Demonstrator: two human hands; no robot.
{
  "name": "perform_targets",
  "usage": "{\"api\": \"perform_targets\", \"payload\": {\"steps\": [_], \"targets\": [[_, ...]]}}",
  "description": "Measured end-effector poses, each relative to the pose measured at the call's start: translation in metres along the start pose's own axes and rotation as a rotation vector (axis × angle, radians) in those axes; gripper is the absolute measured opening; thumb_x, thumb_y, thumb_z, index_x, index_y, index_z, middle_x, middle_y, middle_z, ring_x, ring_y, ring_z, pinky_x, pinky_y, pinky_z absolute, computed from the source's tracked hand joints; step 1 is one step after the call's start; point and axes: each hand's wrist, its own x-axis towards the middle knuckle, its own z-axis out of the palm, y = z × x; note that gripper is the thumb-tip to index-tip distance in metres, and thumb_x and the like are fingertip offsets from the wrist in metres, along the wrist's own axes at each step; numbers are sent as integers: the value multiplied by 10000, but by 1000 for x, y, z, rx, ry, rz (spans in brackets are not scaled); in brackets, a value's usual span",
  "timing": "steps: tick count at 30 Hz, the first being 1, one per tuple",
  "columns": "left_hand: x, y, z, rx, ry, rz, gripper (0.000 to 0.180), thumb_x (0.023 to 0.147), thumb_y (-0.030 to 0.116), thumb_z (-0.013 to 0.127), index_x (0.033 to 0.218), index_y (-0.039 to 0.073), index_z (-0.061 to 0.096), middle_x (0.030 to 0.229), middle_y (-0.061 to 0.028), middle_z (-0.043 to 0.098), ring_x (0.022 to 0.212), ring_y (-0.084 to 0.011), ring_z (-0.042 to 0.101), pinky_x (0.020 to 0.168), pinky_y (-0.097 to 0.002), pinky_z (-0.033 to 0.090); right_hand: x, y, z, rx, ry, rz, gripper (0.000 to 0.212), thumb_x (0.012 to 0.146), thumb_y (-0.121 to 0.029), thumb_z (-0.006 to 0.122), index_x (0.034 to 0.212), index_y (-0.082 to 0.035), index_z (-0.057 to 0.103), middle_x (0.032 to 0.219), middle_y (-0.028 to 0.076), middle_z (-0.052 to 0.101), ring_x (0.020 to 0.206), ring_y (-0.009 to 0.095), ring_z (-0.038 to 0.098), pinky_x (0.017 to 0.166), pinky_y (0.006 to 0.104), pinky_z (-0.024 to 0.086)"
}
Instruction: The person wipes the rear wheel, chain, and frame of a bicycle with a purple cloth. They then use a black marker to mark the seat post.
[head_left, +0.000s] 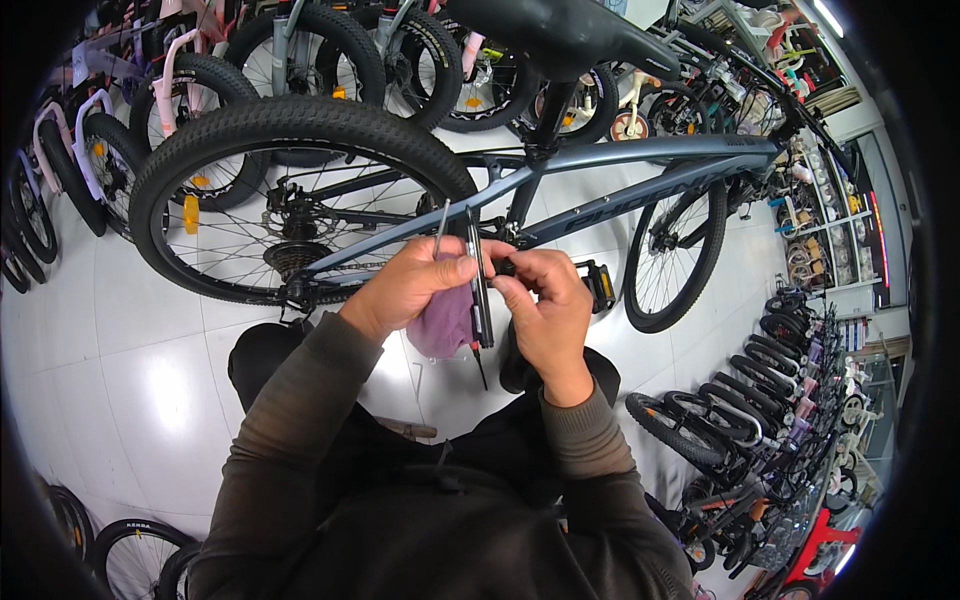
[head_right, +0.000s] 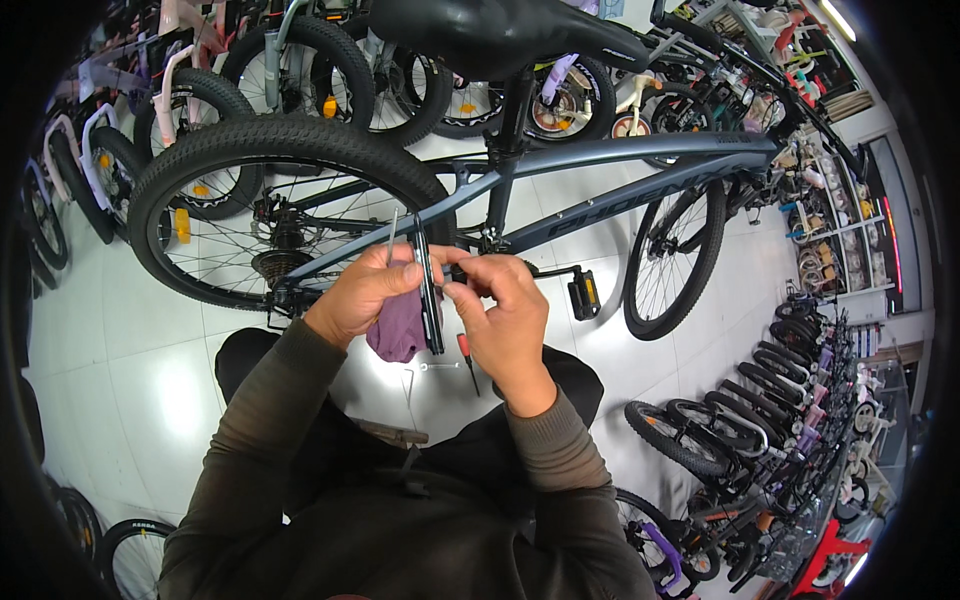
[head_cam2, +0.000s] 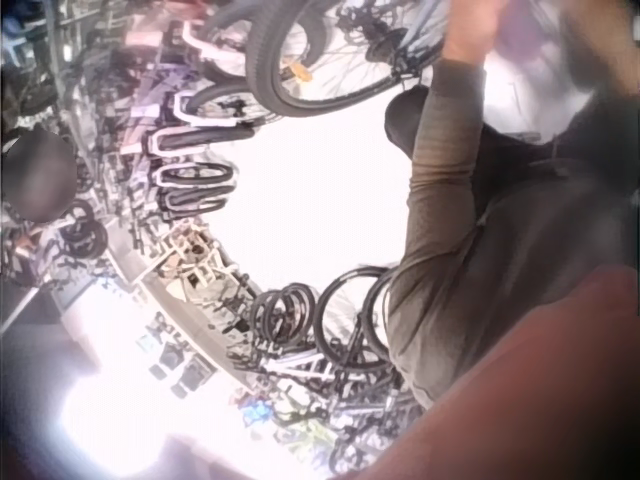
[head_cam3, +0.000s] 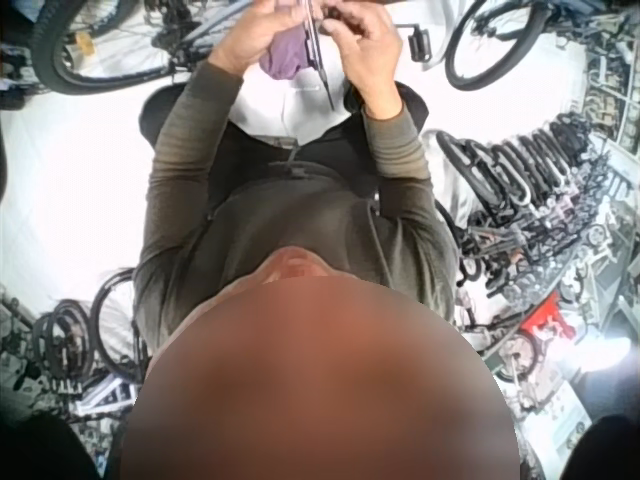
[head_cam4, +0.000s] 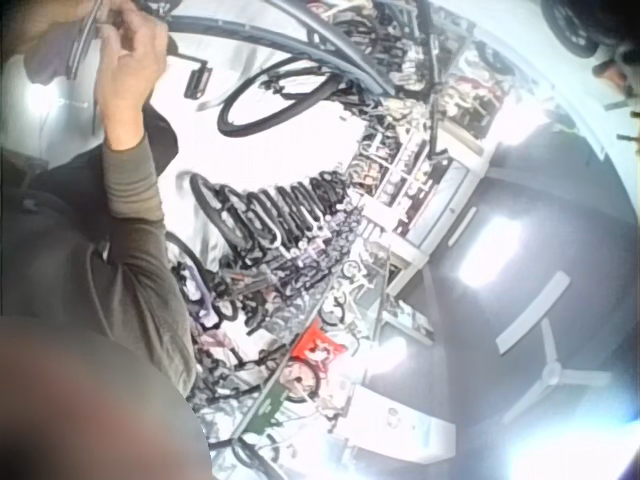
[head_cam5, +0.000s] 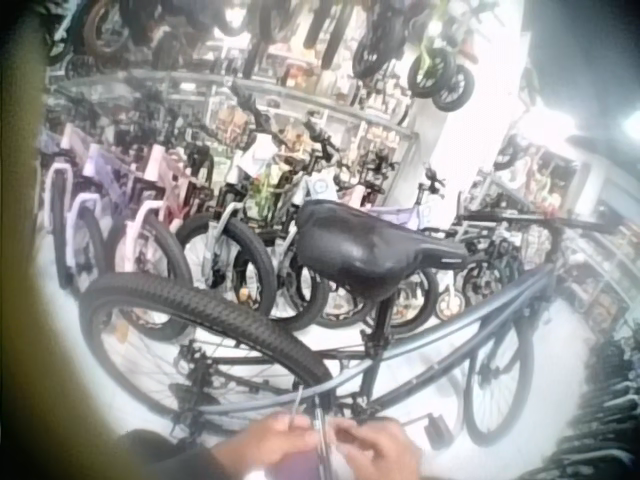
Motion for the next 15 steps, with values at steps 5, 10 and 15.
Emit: {"api": "perform_targets", "payload": {"steps": [5, 10, 15], "targets": [[-3, 2, 3, 76, -18, -32, 422, 934, 296, 695, 1131, -74, 646, 1370, -210, 568, 1178, -220, 597, 1064, -366, 438, 1, -3, 9, -201, 40, -169, 332, 737, 7, 803, 1014, -51, 628, 874, 81, 655, 737, 203, 654, 634, 295, 539], [-4, 2, 7, 91, 58, -25, 474, 932, 280, 701, 1212, -94, 620, 1220, -146, 658, 1076, -178, 649, 981, -325, 501, 8, -2, 6, -282, 1, -358, 312, 761, -4, 782, 1020, -84, 628, 883, 89, 628, 764, 284, 644, 626, 378, 539], [-5, 12, 20, 10, 160, -39, 450, 931, 303, 721, 1130, -91, 638, 1083, -107, 687, 971, -148, 661, 888, -292, 527, 28, -4, -2, -199, -105, -587, 349, 860, -85, 717, 1175, -235, 713, 646, 16, 486, 516, 191, 505, 443, 294, 400]]}}
